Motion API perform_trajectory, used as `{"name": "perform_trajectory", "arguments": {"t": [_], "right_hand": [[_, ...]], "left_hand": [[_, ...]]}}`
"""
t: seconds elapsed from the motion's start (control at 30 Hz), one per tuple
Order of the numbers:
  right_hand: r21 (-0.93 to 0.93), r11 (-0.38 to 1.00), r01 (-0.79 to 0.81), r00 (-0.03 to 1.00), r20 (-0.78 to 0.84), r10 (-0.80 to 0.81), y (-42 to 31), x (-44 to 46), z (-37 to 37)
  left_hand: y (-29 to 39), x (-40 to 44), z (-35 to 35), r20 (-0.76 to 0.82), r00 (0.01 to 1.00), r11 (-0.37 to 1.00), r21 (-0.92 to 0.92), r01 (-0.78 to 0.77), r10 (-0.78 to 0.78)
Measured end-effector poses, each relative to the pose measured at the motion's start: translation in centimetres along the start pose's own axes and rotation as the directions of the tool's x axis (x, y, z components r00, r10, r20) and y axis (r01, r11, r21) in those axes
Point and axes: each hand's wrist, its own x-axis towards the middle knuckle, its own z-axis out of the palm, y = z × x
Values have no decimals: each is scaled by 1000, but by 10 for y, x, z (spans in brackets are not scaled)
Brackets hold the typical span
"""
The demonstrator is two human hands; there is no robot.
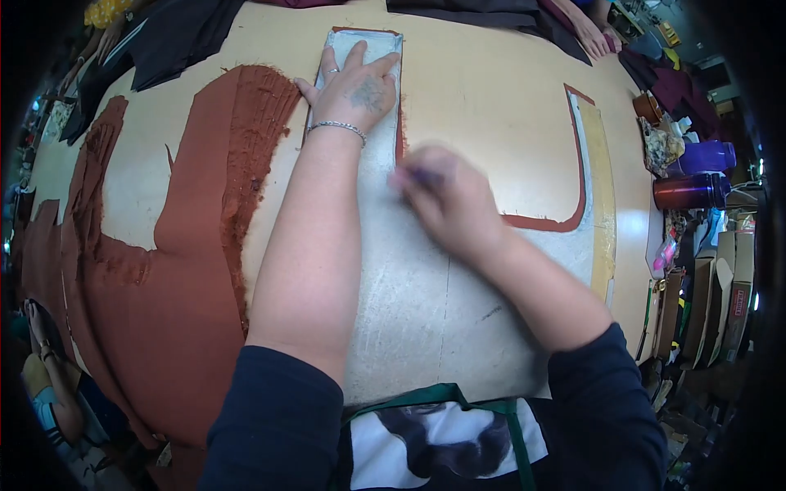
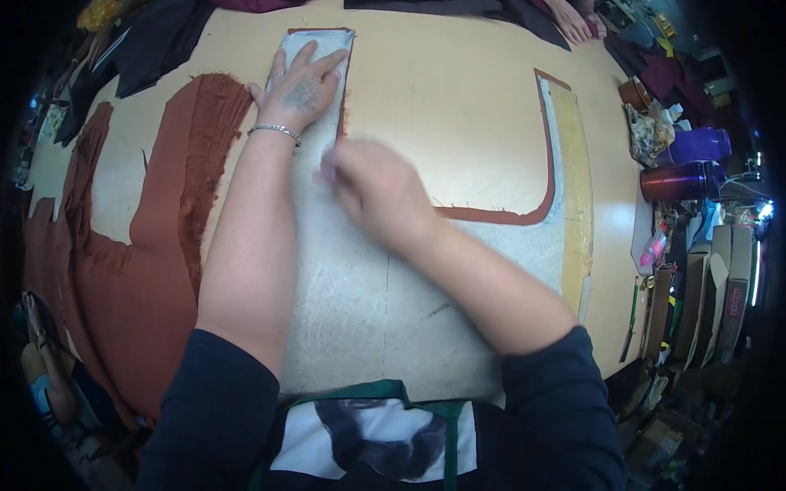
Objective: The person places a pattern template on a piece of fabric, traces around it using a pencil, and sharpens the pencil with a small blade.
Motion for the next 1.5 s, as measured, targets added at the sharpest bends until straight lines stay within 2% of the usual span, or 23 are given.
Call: {"name": "perform_trajectory", "arguments": {"t": [0.03,0.13,0.17,0.27,0.3,0.4,0.43,0.53,0.63,0.73,0.9,1.0,1.03,1.13,1.27,1.5], "right_hand": [[-51,974,222,973,-47,-224,-3,-13,-3],[123,986,113,980,-180,-89,2,-34,-1],[151,986,67,982,-187,-38,2,-36,0],[226,974,-35,977,-196,81,0,-35,1],[237,970,-45,976,-196,93,1,-36,0],[300,950,-90,971,-184,150,7,-36,2],[302,947,-106,970,-177,165,8,-37,2],[341,930,-133,967,-163,198,11,-37,4],[316,934,-164,961,-161,224,8,-37,2],[335,928,-166,958,-168,232,8,-38,3],[359,925,-126,960,-192,206,8,-33,6],[255,960,-115,963,-210,171,8,-19,8],[339,927,-163,958,-171,231,12,-12,11],[321,933,-161,945,-224,240,13,6,12],[293,934,-203,967,-91,238,4,-9,1],[25,977,-213,965,160,206,-7,-49,-66]], "left_hand": [[0,0,1,-11,1000,1000,19,-5,5],[-2,1,5,-78,997,1000,30,-4,6],[-5,0,12,-256,966,999,16,-39,41],[4,-9,-8,-142,986,995,-54,84,-91],[2,-10,-5,-160,984,995,-74,68,-79],[-22,-19,2,-182,970,967,-166,-191,160],[-24,-33,-6,-60,979,958,-201,-205,196],[-10,-93,-27,119,984,989,48,-140,133],[6,-132,-29,178,978,971,191,-145,112],[7,-137,-22,115,984,951,263,-164,138],[4,-136,-22,126,981,954,243,-174,147],[4,-136,-21,130,979,953,243,-182,154],[4,-136,-22,135,979,951,248,-184,154],[4,-137,-21,132,978,949,254,-188,159],[4,-137,-22,128,980,955,234,-181,154],[9,-136,-23,153,981,950,271,-154,116]]}}
